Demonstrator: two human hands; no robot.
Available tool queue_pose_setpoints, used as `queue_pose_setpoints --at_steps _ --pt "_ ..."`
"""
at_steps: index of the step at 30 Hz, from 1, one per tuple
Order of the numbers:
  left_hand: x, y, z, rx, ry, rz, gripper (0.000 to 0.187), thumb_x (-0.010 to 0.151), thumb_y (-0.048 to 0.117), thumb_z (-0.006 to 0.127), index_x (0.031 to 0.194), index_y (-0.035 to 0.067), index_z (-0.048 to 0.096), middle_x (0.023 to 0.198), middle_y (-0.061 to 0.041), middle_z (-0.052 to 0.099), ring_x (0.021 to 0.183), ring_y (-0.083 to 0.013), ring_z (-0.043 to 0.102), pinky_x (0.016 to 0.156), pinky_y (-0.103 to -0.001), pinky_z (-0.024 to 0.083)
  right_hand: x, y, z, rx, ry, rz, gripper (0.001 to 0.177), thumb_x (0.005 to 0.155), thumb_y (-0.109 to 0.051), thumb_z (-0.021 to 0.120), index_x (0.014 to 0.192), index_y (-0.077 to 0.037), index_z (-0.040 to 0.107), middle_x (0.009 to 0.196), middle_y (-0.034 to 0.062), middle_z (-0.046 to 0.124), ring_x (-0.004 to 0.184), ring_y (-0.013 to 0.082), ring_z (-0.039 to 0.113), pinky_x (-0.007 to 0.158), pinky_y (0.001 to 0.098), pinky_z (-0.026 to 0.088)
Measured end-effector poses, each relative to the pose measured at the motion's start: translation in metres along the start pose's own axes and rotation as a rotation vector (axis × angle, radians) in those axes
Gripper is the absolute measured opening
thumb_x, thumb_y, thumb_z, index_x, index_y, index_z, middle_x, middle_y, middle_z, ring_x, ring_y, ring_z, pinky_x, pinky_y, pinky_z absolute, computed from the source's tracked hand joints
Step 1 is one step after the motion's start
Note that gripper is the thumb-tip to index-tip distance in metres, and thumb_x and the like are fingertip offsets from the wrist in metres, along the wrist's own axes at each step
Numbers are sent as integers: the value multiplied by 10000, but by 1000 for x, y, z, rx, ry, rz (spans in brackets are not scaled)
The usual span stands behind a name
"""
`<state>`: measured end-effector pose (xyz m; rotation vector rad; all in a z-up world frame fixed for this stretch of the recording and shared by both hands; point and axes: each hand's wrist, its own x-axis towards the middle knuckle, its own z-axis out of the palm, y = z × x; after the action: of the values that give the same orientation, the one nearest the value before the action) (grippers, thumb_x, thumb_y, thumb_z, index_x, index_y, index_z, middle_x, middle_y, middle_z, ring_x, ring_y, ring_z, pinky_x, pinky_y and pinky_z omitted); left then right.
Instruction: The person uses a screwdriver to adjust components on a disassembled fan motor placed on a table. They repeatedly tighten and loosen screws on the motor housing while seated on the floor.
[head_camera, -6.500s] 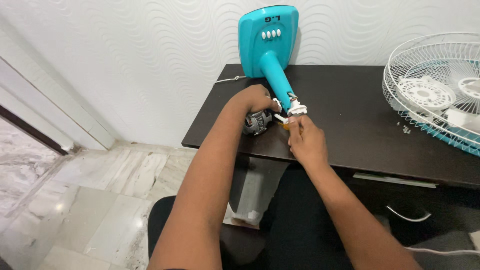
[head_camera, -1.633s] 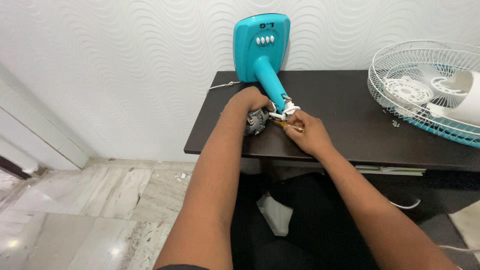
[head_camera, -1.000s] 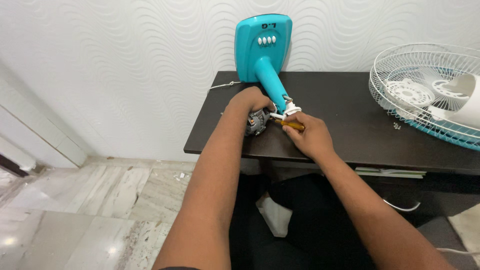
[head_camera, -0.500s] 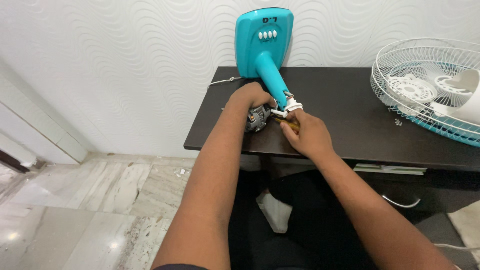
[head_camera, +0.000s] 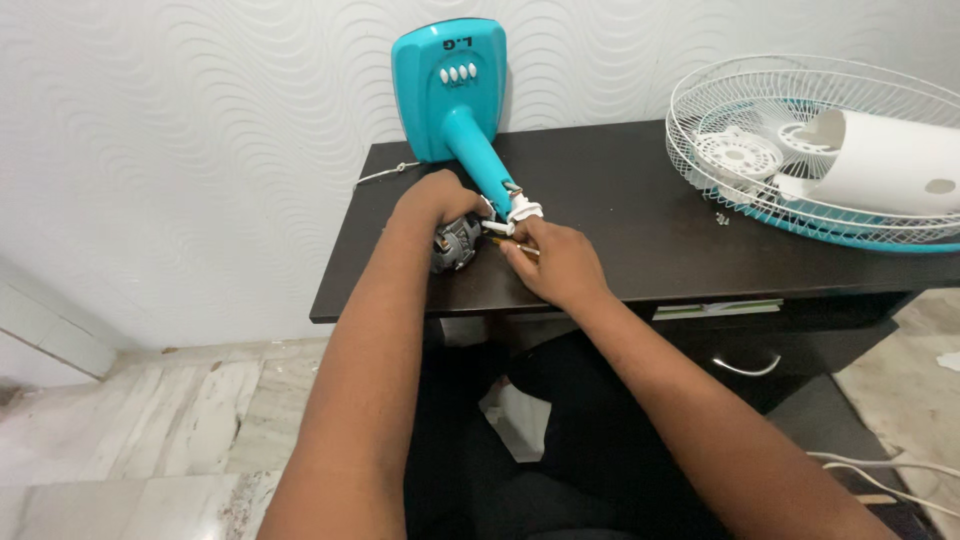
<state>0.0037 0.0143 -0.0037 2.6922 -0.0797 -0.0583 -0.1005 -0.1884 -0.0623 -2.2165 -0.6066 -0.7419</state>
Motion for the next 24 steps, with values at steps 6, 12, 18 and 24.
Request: queue_pose_setpoints --at_steps 6,12,18,24 --pt "-2 1 0 30 -4 -25 589 709 423 821 1120 5 765 1173 -230 728 1079 -359 699 945 -430 525 2 3 4 -108 -81 34 214 942 -298 702 926 -85 696 754 135 734 729 349 717 696 466 545" --pt "-1 3 -3 31 -15 -4 570 700 415 797 1119 30 777 1148 -222 739 1048 -357 715 920 -430 538 -2 4 2 -42 78 -165 282 884 -335 703 955 -63 686 797 144 730 707 359 709 641 454 547" --pt "-7 7 -3 69 -13 27 552 723 428 787 1113 38 778 1138 -216 739 1043 -359 706 919 -441 529 1 2 2 -85 -52 45 295 1035 -377 636 993 -93 700 719 136 703 668 335 696 652 463 526" --pt "-4 7 -4 58 -7 -2 577 720 442 813 1085 -3 770 1125 -231 738 1039 -357 708 920 -442 530 1 4 2 -10 65 -155 250 905 -327 687 891 -77 694 709 112 703 641 318 702 621 444 541"
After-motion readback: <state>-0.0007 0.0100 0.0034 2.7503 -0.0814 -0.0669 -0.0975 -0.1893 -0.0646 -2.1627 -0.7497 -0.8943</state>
